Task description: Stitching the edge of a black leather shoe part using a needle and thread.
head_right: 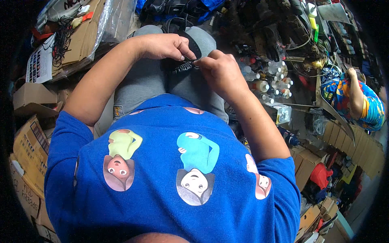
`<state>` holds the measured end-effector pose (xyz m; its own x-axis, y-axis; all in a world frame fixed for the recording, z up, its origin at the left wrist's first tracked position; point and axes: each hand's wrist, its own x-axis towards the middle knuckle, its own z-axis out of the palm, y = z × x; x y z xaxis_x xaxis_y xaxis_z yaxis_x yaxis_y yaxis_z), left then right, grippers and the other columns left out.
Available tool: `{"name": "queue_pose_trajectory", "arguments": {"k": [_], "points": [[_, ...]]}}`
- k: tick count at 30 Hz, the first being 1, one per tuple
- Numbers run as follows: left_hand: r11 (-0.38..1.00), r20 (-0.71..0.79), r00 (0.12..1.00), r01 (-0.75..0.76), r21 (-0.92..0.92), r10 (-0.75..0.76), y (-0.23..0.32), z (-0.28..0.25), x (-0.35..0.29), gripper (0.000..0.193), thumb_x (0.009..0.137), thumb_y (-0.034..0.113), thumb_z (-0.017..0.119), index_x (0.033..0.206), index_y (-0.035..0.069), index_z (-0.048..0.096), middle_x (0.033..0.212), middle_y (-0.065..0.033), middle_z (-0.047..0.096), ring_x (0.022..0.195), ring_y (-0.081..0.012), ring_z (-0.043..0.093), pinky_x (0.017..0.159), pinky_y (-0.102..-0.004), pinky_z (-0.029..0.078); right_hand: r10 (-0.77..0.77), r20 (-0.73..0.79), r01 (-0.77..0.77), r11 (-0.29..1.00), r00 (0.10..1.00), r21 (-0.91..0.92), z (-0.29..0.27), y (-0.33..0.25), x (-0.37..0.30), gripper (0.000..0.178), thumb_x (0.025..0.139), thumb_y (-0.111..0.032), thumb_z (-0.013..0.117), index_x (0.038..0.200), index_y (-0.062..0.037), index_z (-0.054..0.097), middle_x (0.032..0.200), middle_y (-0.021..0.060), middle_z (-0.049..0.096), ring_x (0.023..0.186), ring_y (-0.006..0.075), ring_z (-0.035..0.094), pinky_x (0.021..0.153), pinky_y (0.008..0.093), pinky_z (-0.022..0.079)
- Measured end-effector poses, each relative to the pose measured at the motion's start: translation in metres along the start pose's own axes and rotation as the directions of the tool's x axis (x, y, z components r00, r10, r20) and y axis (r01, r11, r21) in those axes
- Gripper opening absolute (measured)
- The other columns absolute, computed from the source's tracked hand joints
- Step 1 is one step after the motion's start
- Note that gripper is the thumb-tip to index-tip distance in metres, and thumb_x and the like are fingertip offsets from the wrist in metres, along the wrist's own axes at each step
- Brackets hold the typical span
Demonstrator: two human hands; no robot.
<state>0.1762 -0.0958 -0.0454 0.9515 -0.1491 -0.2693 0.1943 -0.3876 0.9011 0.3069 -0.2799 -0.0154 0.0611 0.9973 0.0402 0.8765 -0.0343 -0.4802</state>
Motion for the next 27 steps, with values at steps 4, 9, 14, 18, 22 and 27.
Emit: {"name": "queue_pose_trajectory", "arguments": {"k": [4, 9, 14, 18, 22, 27], "points": [[0.997, 0.036, 0.999, 0.003, 0.073, -0.006, 0.002, -0.002, 0.002, 0.039, 0.076, 0.005, 0.058, 0.114, 0.003, 0.064, 0.109, -0.0136, 0.066, 0.103, -0.0211, 0.06, 0.094, -0.0282, 0.042, -0.13, 0.144, 0.16, 0.962, 0.981, -0.221, -0.009, -0.003, 0.012, 0.024, 0.075, -0.004, 0.055, 0.089, -0.0162, 0.071, 0.079, 0.0101, 0.059, 0.076, 0.0294, 0.06, 0.071, 0.04, 0.045], [0.996, -0.139, 0.987, -0.086, -0.019, 0.082, -0.009, 0.003, 0.009, 0.031, 0.071, -0.004, 0.065, 0.101, 0.003, 0.068, 0.087, -0.0091, 0.066, 0.083, -0.0189, 0.063, 0.076, -0.03, 0.049, -0.077, 0.28, 0.111, 0.988, 0.957, -0.109, -0.011, 0.002, 0.028, 0.019, 0.075, -0.005, 0.057, 0.086, -0.0115, 0.071, 0.083, 0.0141, 0.061, 0.079, 0.0334, 0.062, 0.071, 0.0401, 0.051], [0.989, -0.285, 0.952, -0.077, 0.125, 0.11, -0.011, 0.005, 0.016, 0.022, 0.069, -0.004, 0.068, 0.09, 0.002, 0.067, 0.085, -0.009, 0.068, 0.082, -0.0186, 0.066, 0.076, -0.0299, 0.051, -0.046, 0.227, 0.033, 0.998, 0.973, 0.058, -0.009, 0.017, 0.026, 0.013, 0.074, -0.005, 0.066, 0.086, -0.0089, 0.071, 0.08, 0.0111, 0.061, 0.077, 0.0269, 0.063, 0.069, 0.0352, 0.05], [0.993, -0.3, 0.949, -0.068, 0.096, 0.094, -0.01, 0.005, 0.017, 0.021, 0.068, -0.003, 0.069, 0.088, 0.002, 0.067, 0.086, -0.0085, 0.067, 0.082, -0.0188, 0.066, 0.075, -0.0303, 0.051, -0.035, 0.278, 0.033, 0.999, 0.96, 0.011, -0.013, 0.016, 0.031, 0.012, 0.076, -0.007, 0.066, 0.087, -0.008, 0.071, 0.082, 0.0119, 0.062, 0.078, 0.0272, 0.063, 0.071, 0.0355, 0.05], [0.987, -0.38, 0.921, -0.019, 0.163, 0.08, -0.009, 0.015, 0.013, 0.024, 0.067, 0.001, 0.072, 0.09, 0.004, 0.066, 0.088, -0.0102, 0.066, 0.085, -0.0243, 0.065, 0.076, -0.0329, 0.051, 0.032, 0.226, -0.068, 0.986, 0.974, 0.153, 0.009, 0.019, 0.027, 0.014, 0.077, -0.006, 0.067, 0.091, -0.0057, 0.069, 0.083, 0.0126, 0.063, 0.078, 0.0226, 0.063, 0.072, 0.0318, 0.05], [0.867, -0.647, 0.742, 0.196, 0.458, 0.174, -0.002, 0.042, -0.034, 0.034, 0.075, 0.01, 0.068, 0.108, 0.006, 0.058, 0.1, -0.0139, 0.061, 0.093, -0.0328, 0.06, 0.08, -0.0395, 0.048, 0.285, 0.408, -0.484, 0.672, 0.867, 0.561, -0.005, 0.032, 0.008, 0.021, 0.086, -0.02, 0.067, 0.093, -0.0012, 0.066, 0.079, -0.0018, 0.06, 0.074, 0.009, 0.055, 0.073, 0.0249, 0.046]]}}
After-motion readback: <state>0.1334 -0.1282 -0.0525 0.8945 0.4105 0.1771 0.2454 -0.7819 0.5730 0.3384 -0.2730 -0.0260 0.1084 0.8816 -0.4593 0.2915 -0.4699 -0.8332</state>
